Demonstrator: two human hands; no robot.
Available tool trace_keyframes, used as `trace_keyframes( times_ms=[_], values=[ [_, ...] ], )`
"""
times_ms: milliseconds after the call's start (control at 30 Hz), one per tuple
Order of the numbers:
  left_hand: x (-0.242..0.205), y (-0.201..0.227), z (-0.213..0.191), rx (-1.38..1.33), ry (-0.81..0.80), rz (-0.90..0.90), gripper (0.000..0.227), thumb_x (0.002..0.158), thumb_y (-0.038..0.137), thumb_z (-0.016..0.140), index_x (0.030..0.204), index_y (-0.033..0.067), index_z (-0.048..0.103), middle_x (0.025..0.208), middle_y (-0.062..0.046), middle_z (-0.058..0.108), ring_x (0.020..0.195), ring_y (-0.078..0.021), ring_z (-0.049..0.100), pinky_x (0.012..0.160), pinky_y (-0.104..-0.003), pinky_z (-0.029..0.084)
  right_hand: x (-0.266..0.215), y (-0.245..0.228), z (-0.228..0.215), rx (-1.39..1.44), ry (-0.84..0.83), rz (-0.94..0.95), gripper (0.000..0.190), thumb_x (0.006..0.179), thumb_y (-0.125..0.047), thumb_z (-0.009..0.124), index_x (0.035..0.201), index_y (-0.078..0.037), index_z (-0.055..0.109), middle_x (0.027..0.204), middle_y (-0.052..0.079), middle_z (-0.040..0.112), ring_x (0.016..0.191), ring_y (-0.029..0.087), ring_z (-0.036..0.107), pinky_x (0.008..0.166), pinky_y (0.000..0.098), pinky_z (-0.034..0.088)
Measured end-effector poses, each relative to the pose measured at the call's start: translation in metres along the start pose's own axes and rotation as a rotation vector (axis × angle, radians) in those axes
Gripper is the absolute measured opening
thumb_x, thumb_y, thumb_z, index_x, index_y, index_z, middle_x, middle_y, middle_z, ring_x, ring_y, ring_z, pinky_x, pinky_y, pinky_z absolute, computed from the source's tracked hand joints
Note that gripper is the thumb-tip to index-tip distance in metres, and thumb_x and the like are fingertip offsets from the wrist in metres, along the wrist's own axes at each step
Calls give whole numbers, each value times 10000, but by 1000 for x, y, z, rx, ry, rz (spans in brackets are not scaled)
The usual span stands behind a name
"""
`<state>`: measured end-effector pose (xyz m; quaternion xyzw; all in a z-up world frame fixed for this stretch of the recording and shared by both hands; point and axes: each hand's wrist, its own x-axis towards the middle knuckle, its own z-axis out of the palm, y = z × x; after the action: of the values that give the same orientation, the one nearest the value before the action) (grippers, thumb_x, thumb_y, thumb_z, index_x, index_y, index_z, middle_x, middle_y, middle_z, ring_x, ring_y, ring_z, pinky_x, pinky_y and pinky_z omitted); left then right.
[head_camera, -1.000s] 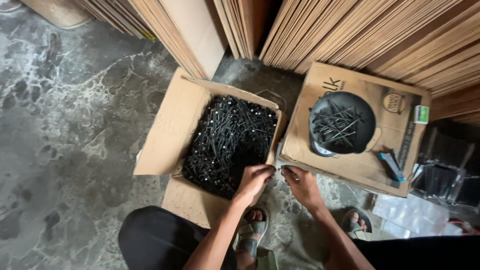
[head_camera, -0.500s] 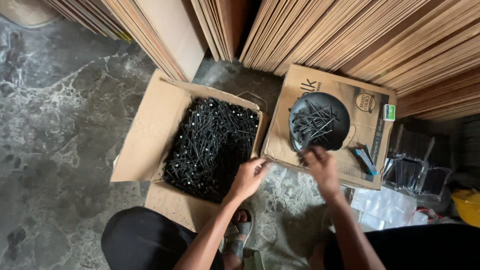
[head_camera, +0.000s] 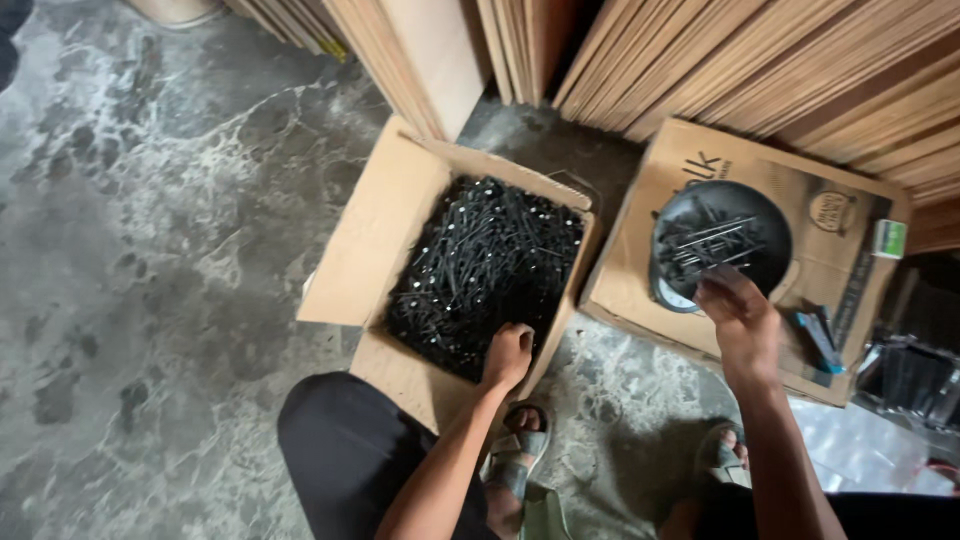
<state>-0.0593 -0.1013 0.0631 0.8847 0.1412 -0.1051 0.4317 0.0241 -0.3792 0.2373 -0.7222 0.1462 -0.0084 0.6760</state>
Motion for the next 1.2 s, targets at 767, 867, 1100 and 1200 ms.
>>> trace_keyframes(
  times_ms=[767,867,1100,1200],
  values=[
    [72,-61,-90,250,475,-64,116,896,106,452,958,18,497,949,-166,494,875,-335,525,706,-433,477,-94,60,99,-446,-820,-62,340,782,-75,614,1122,-84,600,990,53,721,866,127,716,811,254,577],
    [97,-79,-78,218,578,-15,228,933,154,401,833,-8,526,809,-201,543,701,-357,549,632,-457,450,-91,49,104,-615,-802,47,348,769,-155,638,1117,-140,619,1032,4,716,886,112,708,791,241,576],
    [121,-50,-84,67,515,-432,396,915,382,466,841,1,547,820,-229,620,768,-428,605,659,-521,470,-83,67,107,-537,-768,146,326,745,-131,672,1070,-119,657,951,7,755,850,69,698,791,218,559],
    [123,-49,-82,-22,528,-420,303,872,268,514,824,-27,562,804,-234,633,762,-429,613,663,-516,470,-83,66,108,-588,-723,246,294,756,-144,667,1049,-148,691,949,-39,760,841,36,667,795,204,512]
  ],
)
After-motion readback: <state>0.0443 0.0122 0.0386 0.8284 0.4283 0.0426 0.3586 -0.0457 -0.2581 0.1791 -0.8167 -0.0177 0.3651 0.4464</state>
